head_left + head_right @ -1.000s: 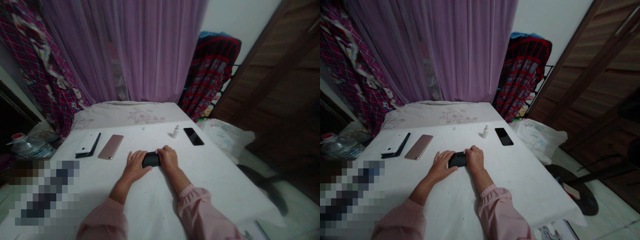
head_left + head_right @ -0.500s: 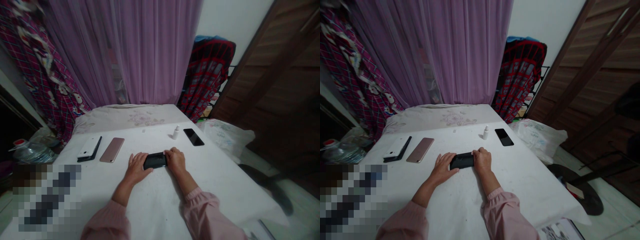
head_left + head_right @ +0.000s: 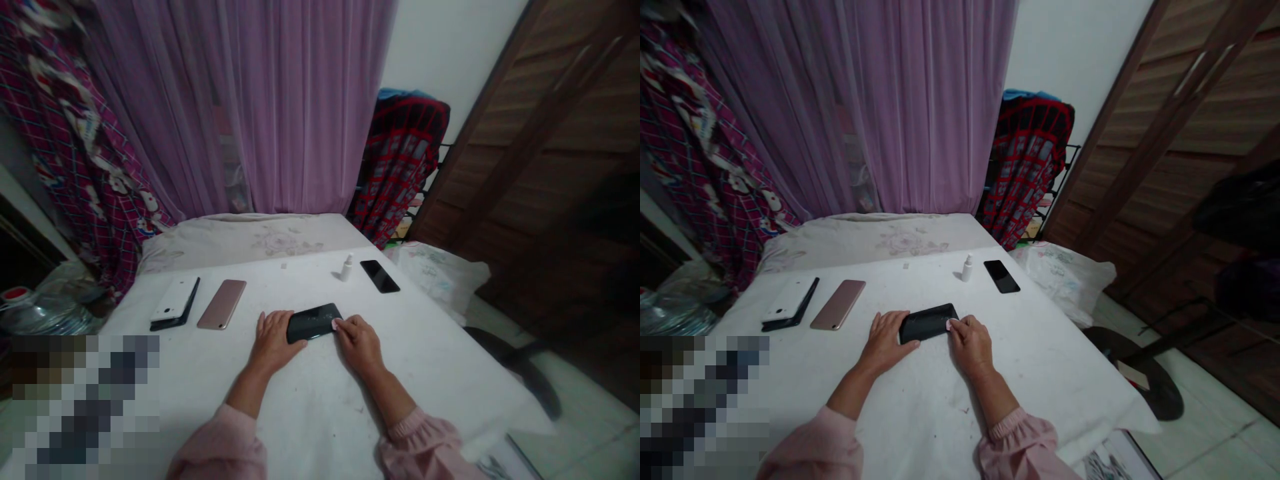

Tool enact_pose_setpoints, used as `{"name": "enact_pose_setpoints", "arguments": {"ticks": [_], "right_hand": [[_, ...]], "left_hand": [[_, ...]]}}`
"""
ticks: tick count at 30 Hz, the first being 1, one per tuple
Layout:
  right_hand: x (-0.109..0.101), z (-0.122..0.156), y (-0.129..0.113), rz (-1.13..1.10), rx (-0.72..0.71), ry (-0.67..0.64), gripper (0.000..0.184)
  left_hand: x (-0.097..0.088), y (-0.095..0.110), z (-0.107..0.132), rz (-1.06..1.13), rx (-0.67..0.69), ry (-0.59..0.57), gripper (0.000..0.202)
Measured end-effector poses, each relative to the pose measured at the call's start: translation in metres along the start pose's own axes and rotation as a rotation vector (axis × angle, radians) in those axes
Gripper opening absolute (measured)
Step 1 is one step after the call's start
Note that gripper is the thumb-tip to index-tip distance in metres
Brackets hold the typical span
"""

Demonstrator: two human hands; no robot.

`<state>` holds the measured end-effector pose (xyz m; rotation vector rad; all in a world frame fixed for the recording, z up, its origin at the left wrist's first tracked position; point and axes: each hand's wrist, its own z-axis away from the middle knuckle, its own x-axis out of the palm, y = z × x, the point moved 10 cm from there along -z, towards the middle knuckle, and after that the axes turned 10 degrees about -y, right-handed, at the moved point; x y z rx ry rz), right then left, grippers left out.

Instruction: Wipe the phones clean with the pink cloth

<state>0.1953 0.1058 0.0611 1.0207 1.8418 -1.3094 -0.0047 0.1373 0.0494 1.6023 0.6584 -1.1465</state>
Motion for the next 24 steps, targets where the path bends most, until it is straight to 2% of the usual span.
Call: {"name": "enact_pose_setpoints", "arguments": {"ticks": [2, 5, 9, 13, 17, 20, 24], "right_hand": [[-0.006, 0.003, 0.016, 0.002, 0.125, 0.048, 0.027], [-0.005, 0.003, 0.018, 0.081, 0.196, 0.02, 0.025], [0.004, -0.018, 0.008, 0.179, 0.202, -0.107, 0.023], [0.022, -0.06, -0.005, 0.177, 0.178, -0.256, 0.025], [0.043, -0.09, -0.031, 0.139, 0.076, -0.369, 0.025], [0.05, -0.094, -0.041, 0.115, 0.054, -0.405, 0.024], [0.042, -0.085, -0.036, 0.108, 0.074, -0.432, 0.023]], "left_hand": [[0.0, 0.002, 0.005, -0.016, -0.007, 0.025, 0.064], [0.001, 0.002, 0.014, -0.045, -0.014, 0.069, 0.069], [0.002, 0.01, 0.028, -0.041, 0.066, 0.105, 0.051], [0.002, 0.026, 0.038, -0.035, 0.13, 0.061, 0.036], [0.002, 0.04, 0.036, -0.093, 0.149, 0.032, 0.041], [0.005, 0.044, 0.027, -0.123, 0.158, 0.001, 0.046], [0.007, 0.046, 0.018, -0.145, 0.143, -0.005, 0.038]]}}
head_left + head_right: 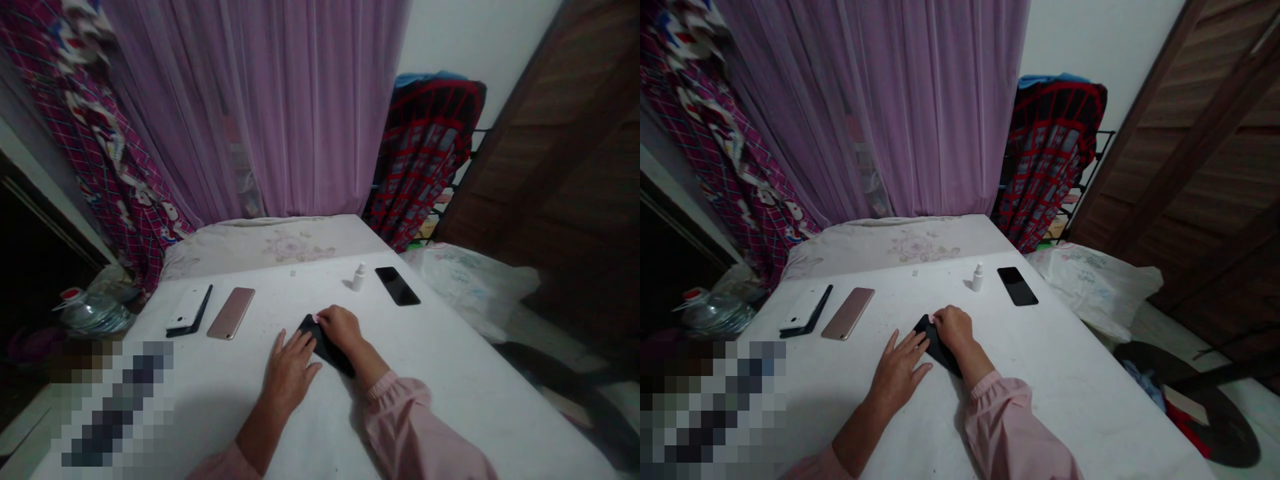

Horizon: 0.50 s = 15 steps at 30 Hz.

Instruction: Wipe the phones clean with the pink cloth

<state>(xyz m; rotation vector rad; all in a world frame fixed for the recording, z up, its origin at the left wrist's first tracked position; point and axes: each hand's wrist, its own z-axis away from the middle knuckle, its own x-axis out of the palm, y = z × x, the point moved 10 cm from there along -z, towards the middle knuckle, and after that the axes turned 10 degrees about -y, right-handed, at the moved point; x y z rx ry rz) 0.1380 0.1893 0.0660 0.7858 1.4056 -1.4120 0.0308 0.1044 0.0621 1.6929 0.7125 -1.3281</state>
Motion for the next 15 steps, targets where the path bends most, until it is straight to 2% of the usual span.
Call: {"name": "enact_pose_setpoints", "arguments": {"ticks": [5, 10, 15], "right_hand": [[-0.003, 0.034, 0.032, -0.044, 0.061, -0.05, 0.023], [-0.002, 0.077, 0.069, -0.133, 0.12, -0.033, 0.024], [-0.001, 0.09, 0.102, -0.379, 0.146, 0.058, 0.024]], "left_hand": [[0.0, 0.001, -0.006, -0.025, 0.008, 0.005, 0.031], [0.0, 0.0, -0.008, -0.014, 0.038, 0.025, 0.028], [-0.009, 0.011, -0.016, -0.085, 0.049, -0.039, 0.02]]}}
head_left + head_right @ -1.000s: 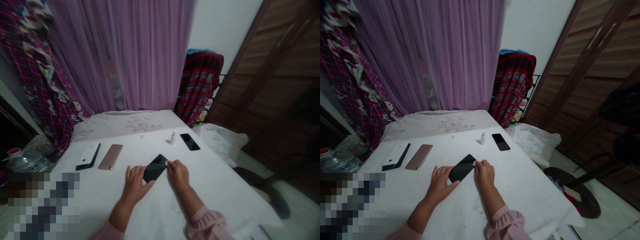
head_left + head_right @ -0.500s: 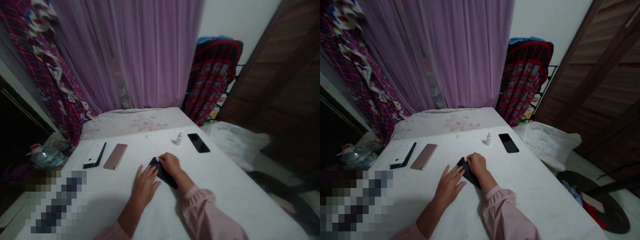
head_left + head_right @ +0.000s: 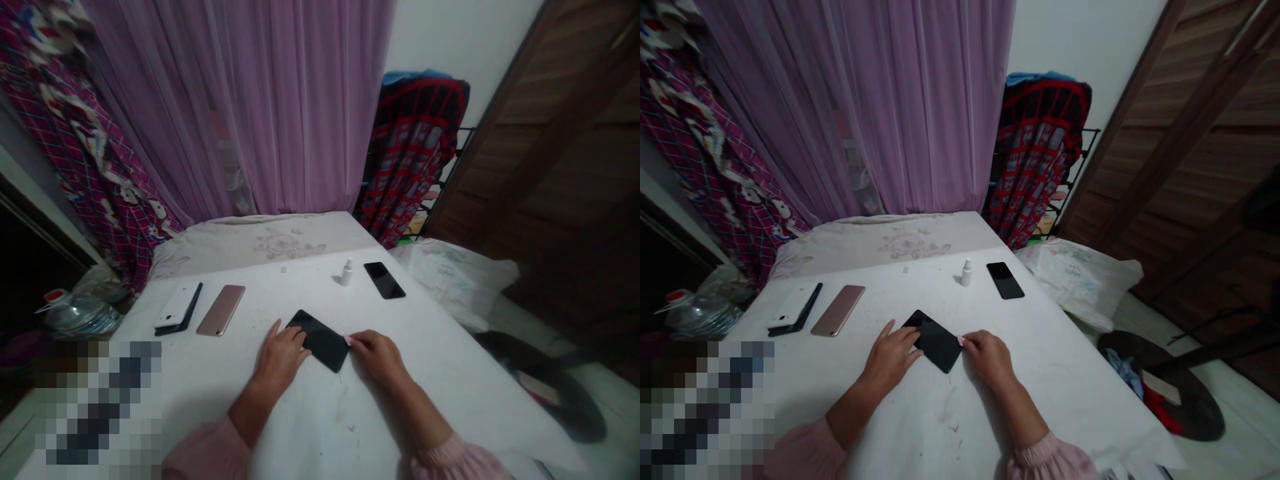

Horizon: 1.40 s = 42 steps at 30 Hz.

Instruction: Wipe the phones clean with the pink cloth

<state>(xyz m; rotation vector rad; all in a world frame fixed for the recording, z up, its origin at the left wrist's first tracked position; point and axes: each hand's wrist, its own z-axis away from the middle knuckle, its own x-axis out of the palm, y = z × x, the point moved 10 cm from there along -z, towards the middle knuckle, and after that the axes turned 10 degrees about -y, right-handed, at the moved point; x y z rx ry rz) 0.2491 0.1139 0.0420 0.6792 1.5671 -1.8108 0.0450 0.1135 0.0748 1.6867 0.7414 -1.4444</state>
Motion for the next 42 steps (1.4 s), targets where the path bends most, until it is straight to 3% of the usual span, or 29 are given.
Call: {"name": "enact_pose_setpoints", "arguments": {"ticks": [3, 5, 7, 10, 14, 17, 24, 29, 36, 42], "right_hand": [[-0.009, -0.007, 0.016, -0.236, -0.004, 0.104, 0.032], [-0.011, -0.012, 0.026, -0.344, 0.02, 0.149, 0.041], [-0.01, -0.015, 0.031, -0.38, 0.059, 0.154, 0.047], [-0.009, -0.016, 0.026, -0.317, 0.07, 0.137, 0.043], [-0.016, -0.019, 0.007, -0.192, 0.051, 0.159, 0.036], [-0.016, -0.033, -0.008, -0.101, 0.055, 0.15, 0.032], [0.002, -0.063, -0.038, 0.116, 0.063, 0.09, 0.025], [0.005, -0.045, -0.032, 0.088, 0.061, 0.088, 0.025], [0.004, -0.009, -0.013, 0.01, 0.105, 0.12, 0.026], [0.001, -0.036, -0.028, 0.062, 0.124, 0.139, 0.024]], "left_hand": [[-0.004, 0.003, -0.013, -0.023, 0.039, -0.087, 0.021], [-0.007, 0.005, -0.022, 0.0, 0.129, -0.097, 0.047], [-0.003, 0.005, -0.032, 0.031, 0.223, -0.16, 0.068], [0.006, 0.0, -0.041, 0.064, 0.231, -0.241, 0.071], [0.007, -0.015, -0.033, 0.056, 0.013, -0.132, 0.058], [0.014, -0.024, -0.015, 0.115, -0.103, -0.061, 0.065], [0.023, -0.029, 0.004, 0.266, -0.021, 0.057, 0.06], [0.022, -0.028, 0.005, 0.301, -0.046, 0.124, 0.058], [0.025, -0.027, 0.005, 0.31, -0.049, 0.128, 0.06], [0.026, -0.026, 0.004, 0.314, -0.014, 0.113, 0.06]]}}
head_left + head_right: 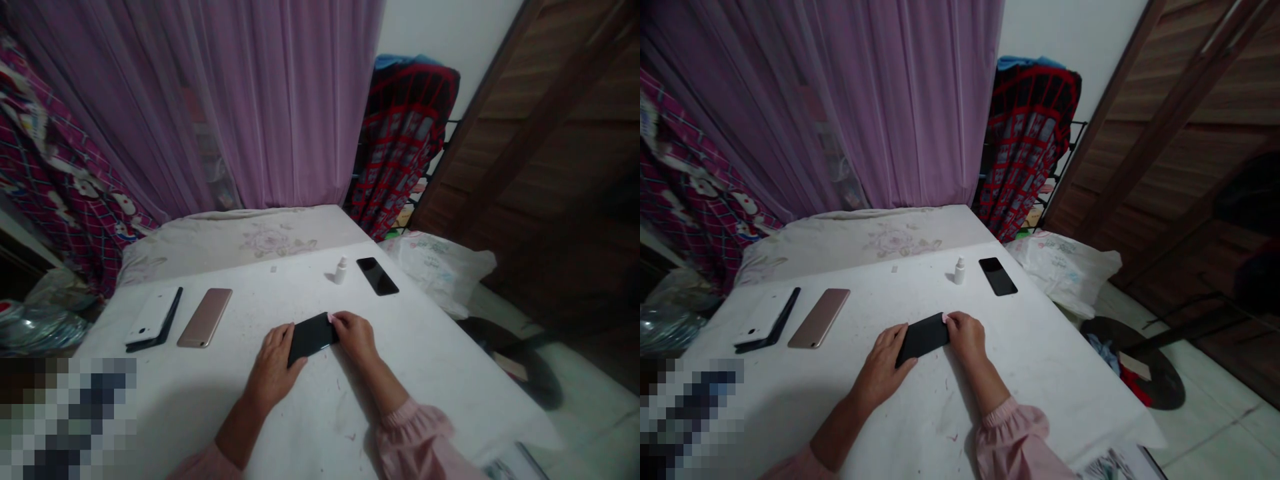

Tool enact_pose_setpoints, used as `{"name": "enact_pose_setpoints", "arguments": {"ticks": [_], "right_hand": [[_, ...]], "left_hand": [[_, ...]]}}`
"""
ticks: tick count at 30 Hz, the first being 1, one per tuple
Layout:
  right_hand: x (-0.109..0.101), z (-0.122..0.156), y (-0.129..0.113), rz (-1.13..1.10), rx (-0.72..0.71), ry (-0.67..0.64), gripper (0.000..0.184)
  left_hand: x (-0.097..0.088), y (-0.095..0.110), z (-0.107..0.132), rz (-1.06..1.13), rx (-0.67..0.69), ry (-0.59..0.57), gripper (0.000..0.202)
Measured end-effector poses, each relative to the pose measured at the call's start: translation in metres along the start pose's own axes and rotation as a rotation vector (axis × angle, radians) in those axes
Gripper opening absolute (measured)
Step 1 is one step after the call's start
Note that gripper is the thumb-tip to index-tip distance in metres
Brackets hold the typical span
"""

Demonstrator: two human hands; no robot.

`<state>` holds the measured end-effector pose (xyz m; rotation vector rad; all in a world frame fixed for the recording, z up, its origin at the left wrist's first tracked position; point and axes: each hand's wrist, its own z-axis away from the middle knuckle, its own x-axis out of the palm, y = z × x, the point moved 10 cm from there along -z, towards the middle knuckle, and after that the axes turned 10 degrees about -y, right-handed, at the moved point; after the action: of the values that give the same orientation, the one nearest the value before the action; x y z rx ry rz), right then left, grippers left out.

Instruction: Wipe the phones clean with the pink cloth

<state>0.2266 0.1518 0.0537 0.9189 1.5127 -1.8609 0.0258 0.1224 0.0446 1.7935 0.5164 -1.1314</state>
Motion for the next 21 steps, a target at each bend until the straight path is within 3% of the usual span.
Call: {"name": "enact_pose_setpoints", "arguments": {"ticks": [3, 6, 14, 17, 21], "right_hand": [[0.002, -0.018, -0.01, -0.008, -0.014, 0.009, 0.024], [0.003, -0.018, -0.009, -0.034, -0.043, 0.017, 0.024], [0.001, 0.034, 0.022, -0.149, -0.149, 0.113, 0.026], [0.0, 0.045, 0.015, -0.134, -0.244, 0.189, 0.026], [0.001, 0.057, -0.008, -0.105, -0.473, 0.215, 0.024]], "left_hand": [[0.0, -0.002, 0.0, -0.001, -0.007, 0.021, 0.062], [0.0, -0.003, 0.001, -0.01, -0.02, 0.043, 0.062], [-0.001, -0.002, 0.002, -0.056, -0.021, 0.075, 0.06], [-0.001, -0.002, 0.003, -0.065, -0.012, 0.09, 0.06], [-0.001, -0.001, 0.005, -0.058, 0.011, 0.107, 0.061]]}}
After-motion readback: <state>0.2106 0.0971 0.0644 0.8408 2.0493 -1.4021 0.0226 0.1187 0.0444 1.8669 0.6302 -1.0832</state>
